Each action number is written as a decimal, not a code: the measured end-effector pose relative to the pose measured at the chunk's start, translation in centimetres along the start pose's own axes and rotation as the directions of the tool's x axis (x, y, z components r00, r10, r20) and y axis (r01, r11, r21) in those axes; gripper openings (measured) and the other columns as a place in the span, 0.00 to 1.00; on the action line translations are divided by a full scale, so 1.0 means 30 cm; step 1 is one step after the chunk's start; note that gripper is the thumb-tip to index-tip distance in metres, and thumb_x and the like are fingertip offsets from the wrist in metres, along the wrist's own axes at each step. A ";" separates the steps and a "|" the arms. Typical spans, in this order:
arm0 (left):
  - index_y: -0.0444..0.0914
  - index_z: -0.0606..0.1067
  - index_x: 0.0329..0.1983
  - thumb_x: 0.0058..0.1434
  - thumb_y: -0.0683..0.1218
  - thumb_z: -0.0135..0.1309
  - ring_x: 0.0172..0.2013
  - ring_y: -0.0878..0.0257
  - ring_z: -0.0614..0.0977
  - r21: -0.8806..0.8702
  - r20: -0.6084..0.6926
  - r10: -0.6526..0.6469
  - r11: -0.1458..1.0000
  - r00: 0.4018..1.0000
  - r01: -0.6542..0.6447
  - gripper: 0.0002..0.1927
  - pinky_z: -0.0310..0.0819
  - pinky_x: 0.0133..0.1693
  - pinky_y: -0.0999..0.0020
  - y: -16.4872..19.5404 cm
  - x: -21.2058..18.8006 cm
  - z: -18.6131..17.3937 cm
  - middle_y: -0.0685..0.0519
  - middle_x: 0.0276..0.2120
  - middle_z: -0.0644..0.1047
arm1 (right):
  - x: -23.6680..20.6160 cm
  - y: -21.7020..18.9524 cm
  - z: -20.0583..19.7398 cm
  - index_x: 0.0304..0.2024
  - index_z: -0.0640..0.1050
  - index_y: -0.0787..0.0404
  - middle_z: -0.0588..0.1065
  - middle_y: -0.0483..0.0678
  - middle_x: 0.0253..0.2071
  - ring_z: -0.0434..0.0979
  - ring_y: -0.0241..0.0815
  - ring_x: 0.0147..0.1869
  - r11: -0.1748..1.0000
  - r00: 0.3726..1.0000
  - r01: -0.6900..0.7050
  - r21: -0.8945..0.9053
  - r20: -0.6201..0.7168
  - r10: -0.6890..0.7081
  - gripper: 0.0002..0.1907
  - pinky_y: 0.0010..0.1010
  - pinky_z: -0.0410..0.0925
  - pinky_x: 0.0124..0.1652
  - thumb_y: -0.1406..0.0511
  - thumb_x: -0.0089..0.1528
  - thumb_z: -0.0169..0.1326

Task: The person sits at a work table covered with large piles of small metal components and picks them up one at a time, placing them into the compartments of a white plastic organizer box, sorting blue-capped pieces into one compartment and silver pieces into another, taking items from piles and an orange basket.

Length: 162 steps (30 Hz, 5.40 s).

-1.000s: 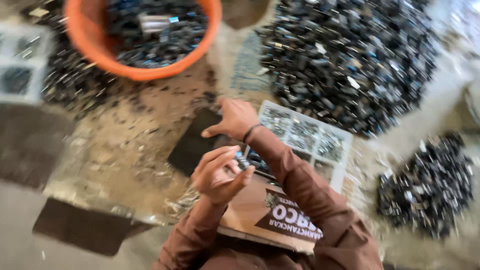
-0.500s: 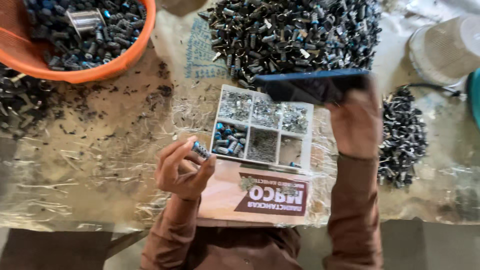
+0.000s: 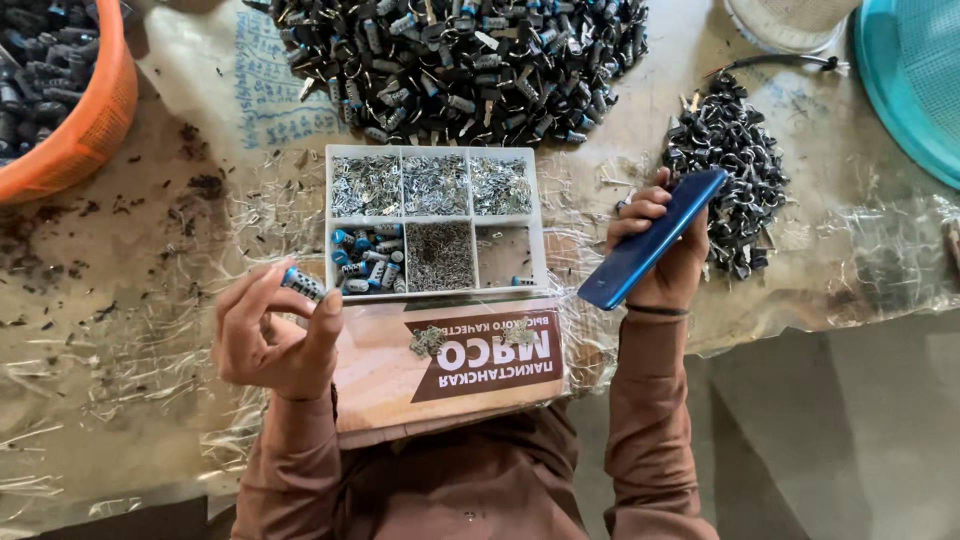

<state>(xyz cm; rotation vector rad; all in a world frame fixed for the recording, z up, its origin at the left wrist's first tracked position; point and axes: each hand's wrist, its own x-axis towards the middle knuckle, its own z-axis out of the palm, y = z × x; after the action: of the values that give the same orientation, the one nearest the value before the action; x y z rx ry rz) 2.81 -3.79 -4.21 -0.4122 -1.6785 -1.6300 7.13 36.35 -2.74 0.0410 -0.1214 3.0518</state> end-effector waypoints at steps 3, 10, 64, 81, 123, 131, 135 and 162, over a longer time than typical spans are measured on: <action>0.30 0.76 0.55 0.63 0.43 0.71 0.27 0.69 0.79 0.000 0.004 0.006 1.000 1.000 -0.006 0.21 0.71 0.30 0.79 -0.004 0.007 0.001 0.44 0.53 0.77 | 0.018 0.003 0.001 0.67 0.71 0.62 0.73 0.44 0.50 0.75 0.36 0.52 0.999 1.000 -0.013 -0.051 -0.007 0.013 0.29 0.28 0.69 0.54 0.56 0.68 0.59; 0.30 0.76 0.54 0.60 0.41 0.70 0.27 0.69 0.78 -0.008 0.012 0.020 1.000 1.000 -0.020 0.22 0.72 0.29 0.79 -0.013 0.007 0.005 0.43 0.53 0.77 | 0.093 -0.030 -0.014 0.64 0.72 0.65 0.74 0.45 0.44 0.76 0.37 0.46 0.925 0.988 -0.036 -0.377 -0.150 -0.022 0.24 0.31 0.71 0.47 0.57 0.71 0.55; 0.31 0.77 0.53 0.58 0.41 0.69 0.29 0.68 0.78 0.093 0.082 0.066 0.993 0.994 -0.074 0.21 0.74 0.34 0.75 0.033 0.054 0.037 0.44 0.49 0.79 | 0.060 -0.111 0.019 0.44 0.86 0.47 0.76 0.48 0.44 0.74 0.52 0.54 -0.947 0.934 -0.293 -0.135 0.174 -0.313 0.15 0.44 0.70 0.47 0.52 0.58 0.64; 0.31 0.77 0.54 0.58 0.40 0.69 0.28 0.68 0.79 0.044 0.108 0.120 0.991 0.987 -0.125 0.22 0.74 0.30 0.75 -0.003 0.035 0.021 0.43 0.50 0.80 | -0.161 -0.036 0.051 0.48 0.77 0.65 0.77 0.53 0.56 0.77 0.45 0.55 -0.630 0.668 0.183 -0.755 0.565 -0.484 0.09 0.31 0.71 0.53 0.71 0.66 0.61; 0.36 0.79 0.50 0.57 0.48 0.72 0.36 0.62 0.85 -0.017 0.415 -0.010 1.000 0.910 0.018 0.22 0.82 0.36 0.71 0.262 -0.196 -0.285 0.49 0.46 0.80 | -0.503 0.826 0.055 0.51 0.76 0.57 0.74 0.46 0.50 0.76 0.43 0.52 -0.434 0.981 0.188 -0.881 0.152 0.117 0.16 0.31 0.71 0.50 0.64 0.61 0.63; 0.31 0.77 0.51 0.56 0.41 0.72 0.31 0.70 0.80 0.218 0.025 -0.161 0.964 0.987 0.152 0.22 0.79 0.32 0.76 0.257 -0.177 -0.516 0.43 0.48 0.79 | -0.308 1.004 0.100 0.66 0.71 0.59 0.70 0.50 0.43 0.72 0.47 0.44 -0.761 0.885 0.465 -0.452 0.202 0.420 0.39 0.38 0.68 0.38 0.50 0.57 0.65; 0.32 0.78 0.50 0.55 0.41 0.71 0.31 0.70 0.81 0.210 0.062 -0.154 0.968 0.986 0.138 0.21 0.78 0.31 0.77 0.245 -0.188 -0.515 0.44 0.49 0.80 | -0.286 1.006 0.099 0.65 0.71 0.60 0.70 0.52 0.42 0.72 0.48 0.42 -0.822 0.923 0.349 -0.450 0.016 0.383 0.46 0.38 0.68 0.36 0.44 0.52 0.67; 0.39 0.79 0.54 0.56 0.46 0.71 0.47 0.54 0.85 -0.032 0.672 -0.123 0.980 0.730 0.195 0.23 0.82 0.48 0.63 0.252 -0.234 -0.226 0.50 0.51 0.80 | -0.557 0.706 -0.001 0.41 0.78 0.65 0.77 0.53 0.40 0.79 0.44 0.41 -0.172 0.977 0.165 -0.971 0.185 -0.107 0.06 0.28 0.73 0.40 0.77 0.63 0.55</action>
<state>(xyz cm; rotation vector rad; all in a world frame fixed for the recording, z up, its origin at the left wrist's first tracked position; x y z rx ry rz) 14.64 -7.34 -4.30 -1.0336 -2.2046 -1.8218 21.91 13.90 -4.92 -0.0032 -2.2541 1.7507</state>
